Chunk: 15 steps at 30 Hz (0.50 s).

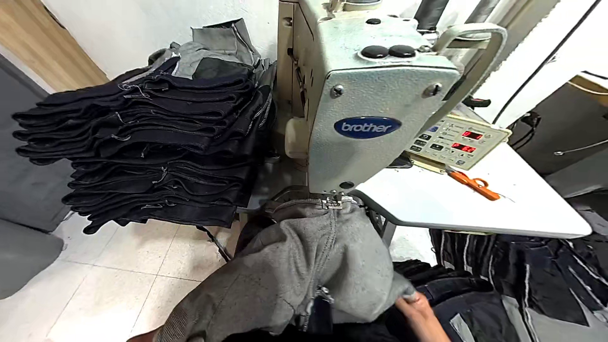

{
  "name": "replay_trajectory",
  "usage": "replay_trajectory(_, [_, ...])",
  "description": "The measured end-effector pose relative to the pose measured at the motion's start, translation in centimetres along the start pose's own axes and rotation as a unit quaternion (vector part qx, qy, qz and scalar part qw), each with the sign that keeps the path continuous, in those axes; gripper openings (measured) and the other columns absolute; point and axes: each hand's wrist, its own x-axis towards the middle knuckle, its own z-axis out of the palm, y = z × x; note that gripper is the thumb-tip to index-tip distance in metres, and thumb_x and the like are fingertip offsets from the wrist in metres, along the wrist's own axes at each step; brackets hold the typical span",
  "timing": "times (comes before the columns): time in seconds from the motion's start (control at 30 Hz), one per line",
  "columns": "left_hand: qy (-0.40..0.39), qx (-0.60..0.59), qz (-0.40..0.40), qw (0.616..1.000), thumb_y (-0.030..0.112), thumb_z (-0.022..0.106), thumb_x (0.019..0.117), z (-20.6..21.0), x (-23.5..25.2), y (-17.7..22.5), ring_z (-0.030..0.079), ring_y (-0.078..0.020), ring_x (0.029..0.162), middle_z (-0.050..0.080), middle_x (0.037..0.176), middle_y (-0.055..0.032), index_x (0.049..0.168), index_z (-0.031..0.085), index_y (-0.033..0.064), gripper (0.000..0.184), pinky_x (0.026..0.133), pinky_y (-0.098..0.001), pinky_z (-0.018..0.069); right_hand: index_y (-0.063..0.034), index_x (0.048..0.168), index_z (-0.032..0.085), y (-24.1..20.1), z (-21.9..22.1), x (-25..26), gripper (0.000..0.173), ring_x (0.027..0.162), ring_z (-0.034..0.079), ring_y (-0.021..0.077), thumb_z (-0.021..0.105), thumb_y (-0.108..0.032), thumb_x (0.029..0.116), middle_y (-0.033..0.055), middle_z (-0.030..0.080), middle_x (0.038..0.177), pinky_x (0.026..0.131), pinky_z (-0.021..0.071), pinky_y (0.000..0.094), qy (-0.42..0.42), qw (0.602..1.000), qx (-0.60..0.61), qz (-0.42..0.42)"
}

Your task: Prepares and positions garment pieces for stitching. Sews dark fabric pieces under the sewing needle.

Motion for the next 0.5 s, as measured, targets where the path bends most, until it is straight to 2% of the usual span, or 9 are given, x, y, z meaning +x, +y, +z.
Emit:
replay_trajectory(0.1, [0.124, -0.030, 0.082, 0.988, 0.023, 0.064, 0.1015, -0.7, 1.8, 2.5, 0.066, 0.0071, 0.097, 0.073, 0.098, 0.0150, 0.105, 0.071, 0.0164, 0.010, 0.089, -0.0231, 0.0569, -0.0056, 0.111, 0.060, -4.7, -1.7, 3.4, 0.019, 0.088, 0.064, -0.0097, 0.044, -0.013, 0.1041, -0.0148, 0.068, 0.093, 0.083, 0.0550, 0.0154, 0.177, 0.982, -0.007, -0.066])
replay_trajectory(0.13, [0.153, -0.030, 0.109, 0.982, 0.020, 0.062, 0.1028, -1.1, 2.2, 3.8, 0.067, 0.0050, 0.100, 0.073, 0.103, 0.0159, 0.111, 0.071, 0.0193, 0.012, 0.091, -0.0241, 0.0570, 0.0004, 0.114, 0.058, -7.1, -3.7, 4.0, 0.025, 0.090, 0.062, -0.0095, 0.041, -0.015, 0.1071, -0.0096, 0.068, 0.096, 0.084, 0.0523, 0.0133, 0.221, 0.970, -0.032, -0.096])
replay_trajectory(0.2, [0.166, -0.013, 0.094, 0.982, 0.012, 0.059, 0.1028, -1.4, 2.5, 6.7, 0.068, 0.0002, 0.102, 0.073, 0.104, 0.0096, 0.110, 0.069, 0.0109, 0.012, 0.092, -0.0286, 0.0572, 0.0218, 0.120, 0.049, -11.6, -7.3, 3.4, 0.031, 0.095, 0.055, -0.0042, 0.041, -0.004, 0.1054, 0.0129, 0.062, 0.104, 0.088, 0.0456, 0.0132, 0.270, 0.942, -0.138, -0.141])
replay_trajectory(0.23, [0.140, 0.008, 0.030, 0.990, 0.011, 0.060, 0.1020, -1.0, 3.0, 7.6, 0.068, 0.0020, 0.098, 0.073, 0.099, 0.0099, 0.106, 0.068, 0.0084, 0.009, 0.090, -0.0276, 0.0576, 0.0208, 0.126, 0.044, -12.6, -8.7, 2.7, 0.034, 0.099, 0.055, -0.0091, 0.041, -0.005, 0.1039, 0.0113, 0.060, 0.109, 0.091, 0.0463, 0.0116, 0.244, 0.938, -0.202, -0.140])
replay_trajectory(0.27, [0.105, 0.046, -0.064, 0.991, 0.014, 0.063, 0.0997, 0.1, 3.7, 7.3, 0.068, 0.0012, 0.088, 0.073, 0.089, 0.0074, 0.098, 0.068, 0.0042, 0.011, 0.084, -0.0286, 0.0589, 0.0179, 0.121, 0.046, -12.4, -9.6, 2.4, 0.031, 0.095, 0.057, -0.0126, 0.044, -0.007, 0.1027, 0.0067, 0.060, 0.104, 0.088, 0.0493, 0.0107, 0.204, 0.937, -0.256, -0.122])
replay_trajectory(0.33, [-0.005, 0.106, -0.217, 0.970, 0.018, 0.065, 0.0970, 4.5, 5.6, 2.0, 0.071, -0.0281, 0.082, 0.072, 0.084, -0.0205, 0.095, 0.071, -0.0122, 0.031, 0.081, -0.0512, 0.0559, 0.0209, 0.114, 0.057, -7.2, -11.1, 2.3, 0.037, 0.087, 0.062, 0.0081, 0.054, -0.015, 0.1031, 0.0188, 0.065, 0.097, 0.084, 0.0532, 0.0312, 0.103, 0.936, -0.335, -0.021])
replay_trajectory(0.37, [-0.073, 0.116, -0.254, 0.957, 0.021, 0.063, 0.0989, 7.0, 6.1, -2.2, 0.070, -0.0355, 0.091, 0.071, 0.092, -0.0262, 0.100, 0.070, -0.0132, 0.035, 0.087, -0.0551, 0.0539, 0.0181, 0.114, 0.061, -2.7, -11.7, 2.6, 0.039, 0.088, 0.065, 0.0258, 0.056, -0.019, 0.1031, 0.0268, 0.067, 0.098, 0.086, 0.0529, 0.0475, 0.055, 0.927, -0.367, 0.058])
replay_trajectory(0.43, [-0.226, 0.181, -0.323, 0.901, 0.021, 0.055, 0.1055, 10.9, 7.9, -7.4, 0.061, -0.0476, 0.120, 0.064, 0.121, -0.0351, 0.123, 0.062, -0.0153, 0.041, 0.107, -0.0586, 0.0436, 0.0134, 0.114, 0.066, 5.4, -11.6, 3.2, 0.044, 0.098, 0.066, 0.0517, 0.058, -0.029, 0.1043, 0.0369, 0.067, 0.102, 0.088, 0.0472, 0.0685, 0.006, 0.869, -0.458, 0.188])
replay_trajectory(0.5, [-0.290, 0.238, -0.336, 0.864, 0.024, 0.053, 0.1073, 12.3, 10.5, -8.6, 0.055, -0.0485, 0.128, 0.059, 0.131, -0.0351, 0.131, 0.058, -0.0138, 0.045, 0.111, -0.0580, 0.0395, 0.0078, 0.125, 0.062, 7.4, -10.8, 3.7, 0.050, 0.106, 0.063, 0.0585, 0.059, -0.037, 0.1034, 0.0385, 0.065, 0.112, 0.086, 0.0471, 0.0737, 0.007, 0.798, -0.557, 0.232])
